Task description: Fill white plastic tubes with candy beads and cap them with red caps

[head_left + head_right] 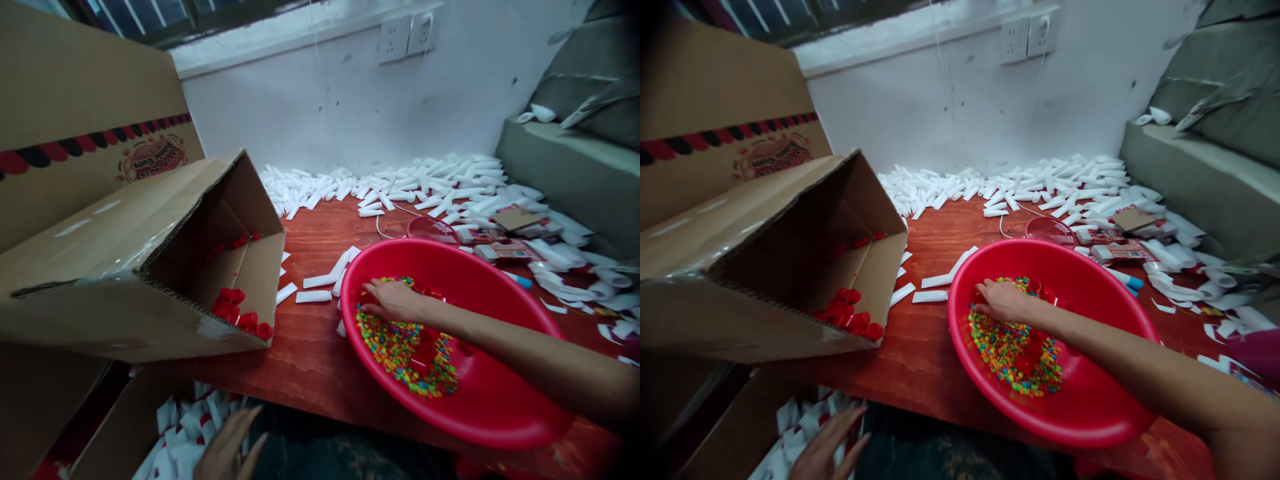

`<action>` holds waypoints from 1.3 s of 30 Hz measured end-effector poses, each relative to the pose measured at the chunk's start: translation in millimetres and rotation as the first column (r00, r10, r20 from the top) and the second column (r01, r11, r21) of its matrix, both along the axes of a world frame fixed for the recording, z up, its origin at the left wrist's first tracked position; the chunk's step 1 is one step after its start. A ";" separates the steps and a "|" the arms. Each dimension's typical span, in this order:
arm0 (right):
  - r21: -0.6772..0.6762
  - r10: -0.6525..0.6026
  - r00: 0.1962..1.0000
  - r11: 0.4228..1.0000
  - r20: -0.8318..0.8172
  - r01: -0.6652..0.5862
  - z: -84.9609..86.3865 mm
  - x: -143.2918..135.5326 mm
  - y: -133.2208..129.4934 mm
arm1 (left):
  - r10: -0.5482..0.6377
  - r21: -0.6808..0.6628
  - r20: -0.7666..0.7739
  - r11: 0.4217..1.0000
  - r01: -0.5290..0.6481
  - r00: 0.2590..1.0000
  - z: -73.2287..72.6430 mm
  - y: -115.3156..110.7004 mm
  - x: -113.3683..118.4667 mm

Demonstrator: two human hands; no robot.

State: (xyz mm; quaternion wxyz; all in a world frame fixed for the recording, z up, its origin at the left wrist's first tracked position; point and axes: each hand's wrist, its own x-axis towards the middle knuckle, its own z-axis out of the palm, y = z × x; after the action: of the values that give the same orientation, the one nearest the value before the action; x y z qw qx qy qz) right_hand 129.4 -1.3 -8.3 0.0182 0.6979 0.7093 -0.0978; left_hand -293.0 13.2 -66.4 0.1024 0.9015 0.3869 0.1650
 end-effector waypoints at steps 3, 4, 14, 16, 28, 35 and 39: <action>-0.073 0.043 0.999 0.996 -0.002 -0.043 -2.5 -2.5 2.9 | -0.125 0.069 0.021 0.990 0.123 0.992 7.2 7.8 74.8; -0.080 0.049 0.999 0.996 -0.002 -0.049 -2.0 -0.3 0.6 | -0.141 0.072 0.006 0.988 0.140 0.990 11.9 13.6 98.3; -0.086 0.010 0.997 0.996 -0.077 -0.016 -7.3 21.2 -23.3 | 0.021 0.004 -0.157 1.000 -0.020 0.987 25.6 92.4 224.4; -0.088 0.032 0.994 0.995 -0.104 -0.041 -10.4 13.3 -20.0 | 0.032 -0.003 -0.184 0.999 -0.033 0.982 25.8 95.0 228.2; -0.313 -0.311 0.363 0.948 -0.878 0.056 -14.2 1.1 -35.6 | 0.008 -0.204 0.036 0.979 0.000 0.999 51.6 58.1 188.2; -0.217 -0.229 0.071 0.966 -0.971 0.138 24.6 7.1 -52.0 | -0.275 -0.269 0.386 0.880 0.392 0.880 101.4 20.3 214.3; -0.092 -0.116 0.127 0.979 -0.985 0.185 25.7 8.9 -56.4 | -0.336 -0.254 0.261 0.880 0.400 0.905 106.5 14.0 227.9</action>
State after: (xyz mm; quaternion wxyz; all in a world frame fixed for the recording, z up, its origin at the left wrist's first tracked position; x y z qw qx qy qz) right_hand 138.2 -57.7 17.4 -0.4777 0.5311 0.4765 -0.5125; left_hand -65.1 27.2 40.1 0.3083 0.9099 0.2151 0.1751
